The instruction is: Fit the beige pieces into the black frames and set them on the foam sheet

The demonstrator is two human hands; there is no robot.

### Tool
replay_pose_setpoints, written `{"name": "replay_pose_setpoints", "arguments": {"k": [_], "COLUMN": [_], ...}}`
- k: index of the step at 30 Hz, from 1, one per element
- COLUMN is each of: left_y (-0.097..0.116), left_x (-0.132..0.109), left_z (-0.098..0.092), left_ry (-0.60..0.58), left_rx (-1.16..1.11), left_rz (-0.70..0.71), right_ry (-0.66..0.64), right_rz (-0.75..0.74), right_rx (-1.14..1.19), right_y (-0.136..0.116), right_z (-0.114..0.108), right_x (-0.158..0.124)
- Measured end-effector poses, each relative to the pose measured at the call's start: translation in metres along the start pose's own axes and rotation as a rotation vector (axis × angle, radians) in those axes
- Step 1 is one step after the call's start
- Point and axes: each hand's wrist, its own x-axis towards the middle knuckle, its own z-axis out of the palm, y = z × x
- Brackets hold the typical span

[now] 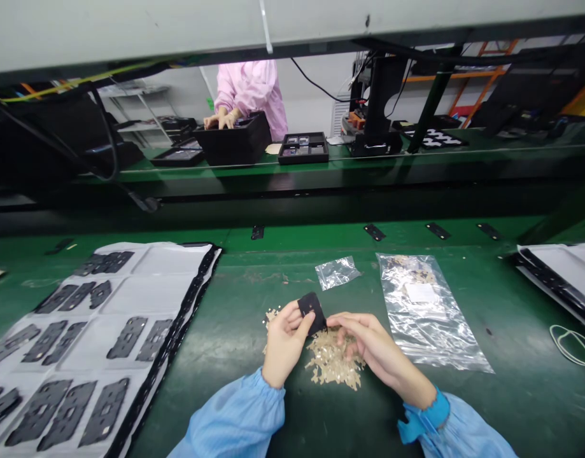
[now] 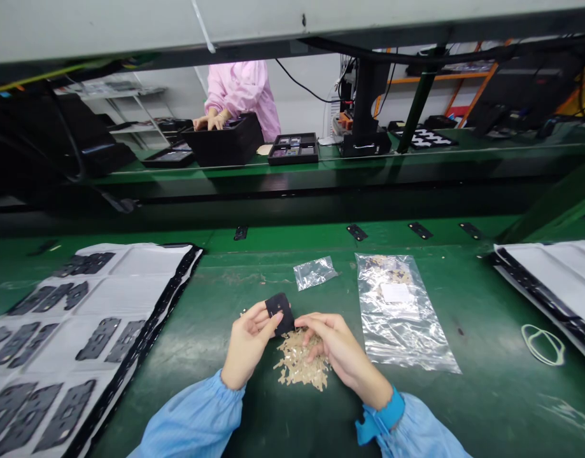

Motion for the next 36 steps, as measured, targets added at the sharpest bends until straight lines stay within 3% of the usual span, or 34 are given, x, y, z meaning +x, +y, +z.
{"name": "replay_pose_setpoints", "arguments": {"k": [8, 27, 31, 36], "left_y": [0.007, 0.014, 0.011, 0.011], "left_x": [-0.002, -0.002, -0.002, -0.004], "left_z": [-0.001, -0.003, -0.006, -0.005], "left_ry": [-0.08, -0.158, -0.208, -0.258], "left_rx": [-0.02, -0.088, -0.11, -0.215], "left_rz": [-0.042, -0.107, -0.102, -0.145], "right_ry": [0.041, 0.139, 0.093, -0.075], "right_rz": [0.011, -0.011, -0.016, 0.081], "right_rx": [-0.124, -0.053, -0.05, 0.059], "right_y": [0.002, 0.012, 0.008, 0.003], "right_z": [-0.003, 0.007, 0.006, 0.001], "right_x": [0.001, 0.002, -0.001, -0.005]}}
